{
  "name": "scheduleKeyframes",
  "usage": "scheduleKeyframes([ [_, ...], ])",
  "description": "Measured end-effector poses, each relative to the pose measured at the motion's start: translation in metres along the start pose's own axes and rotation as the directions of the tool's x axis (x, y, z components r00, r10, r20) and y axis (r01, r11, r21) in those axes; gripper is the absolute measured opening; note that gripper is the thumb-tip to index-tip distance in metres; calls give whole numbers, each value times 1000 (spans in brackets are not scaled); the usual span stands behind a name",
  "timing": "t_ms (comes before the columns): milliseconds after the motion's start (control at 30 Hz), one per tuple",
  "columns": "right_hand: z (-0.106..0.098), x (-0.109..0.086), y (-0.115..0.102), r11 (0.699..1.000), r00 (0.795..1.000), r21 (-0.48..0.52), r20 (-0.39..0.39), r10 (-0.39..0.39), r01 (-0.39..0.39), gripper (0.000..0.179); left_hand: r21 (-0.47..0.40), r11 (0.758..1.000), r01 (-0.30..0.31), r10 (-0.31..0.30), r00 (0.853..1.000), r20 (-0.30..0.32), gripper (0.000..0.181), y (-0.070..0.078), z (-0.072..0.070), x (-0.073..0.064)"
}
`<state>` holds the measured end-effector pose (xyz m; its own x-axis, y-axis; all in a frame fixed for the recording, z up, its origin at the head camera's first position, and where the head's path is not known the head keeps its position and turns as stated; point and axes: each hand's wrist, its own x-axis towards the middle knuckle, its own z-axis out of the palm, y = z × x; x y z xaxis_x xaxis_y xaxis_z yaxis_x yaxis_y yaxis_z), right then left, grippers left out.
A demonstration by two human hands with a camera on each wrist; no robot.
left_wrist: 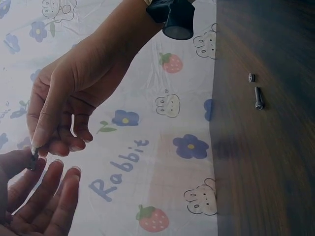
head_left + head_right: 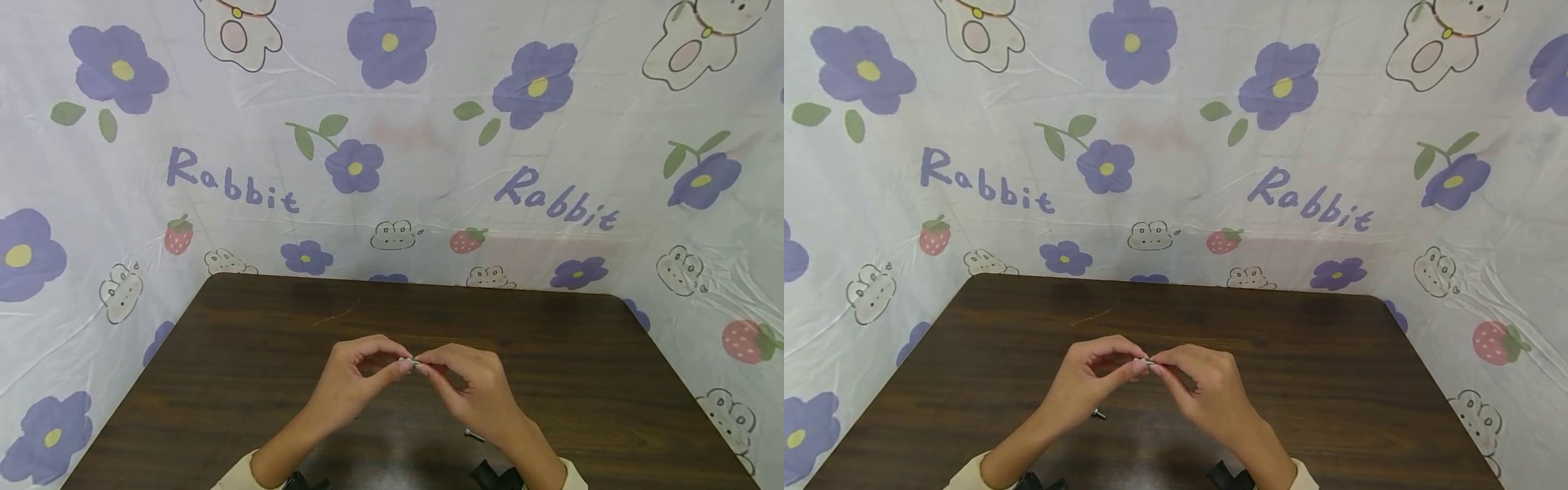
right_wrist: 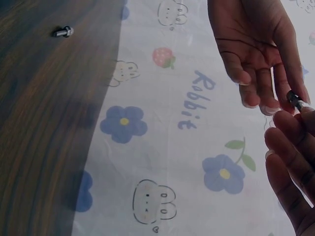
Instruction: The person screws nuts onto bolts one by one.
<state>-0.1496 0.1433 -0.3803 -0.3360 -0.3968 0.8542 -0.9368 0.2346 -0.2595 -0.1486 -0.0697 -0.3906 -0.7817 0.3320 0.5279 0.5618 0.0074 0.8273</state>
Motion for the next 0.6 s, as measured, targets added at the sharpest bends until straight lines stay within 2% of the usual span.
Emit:
scheduleKeyframes([
  [167, 0, 0, -1, 1000, 1000, 9, 7, 0, -1, 16, 11, 1000, 28, -28, 1000, 4, 15, -1, 1, 0],
  [233, 0, 1, -1, 1000, 1000, 6, 6, 1, -1, 16, -5, 999, 45, -45, 999, 2, 20, -1, 1, 1],
  [300, 0, 1, -1, 1000, 1000, -1, 1, 0, 0, 17, -36, 998, 49, -50, 999, -14, 18, 0, 1, 1],
  [367, 0, 1, -1, 1000, 1000, -10, -6, -1, 1, 17, -49, 999, 9, -11, 999, -34, 11, 0, 0, 1],
  [500, 0, 1, -1, 1000, 1000, -20, -13, -2, 2, 18, -22, 995, -102, 101, 993, -57, 29, -1, -2, 1],
  [600, 0, 0, -1, 1000, 1000, -15, -15, -5, 5, 17, -2, 989, -148, 148, 988, -44, 28, -2, -2, 1],
])
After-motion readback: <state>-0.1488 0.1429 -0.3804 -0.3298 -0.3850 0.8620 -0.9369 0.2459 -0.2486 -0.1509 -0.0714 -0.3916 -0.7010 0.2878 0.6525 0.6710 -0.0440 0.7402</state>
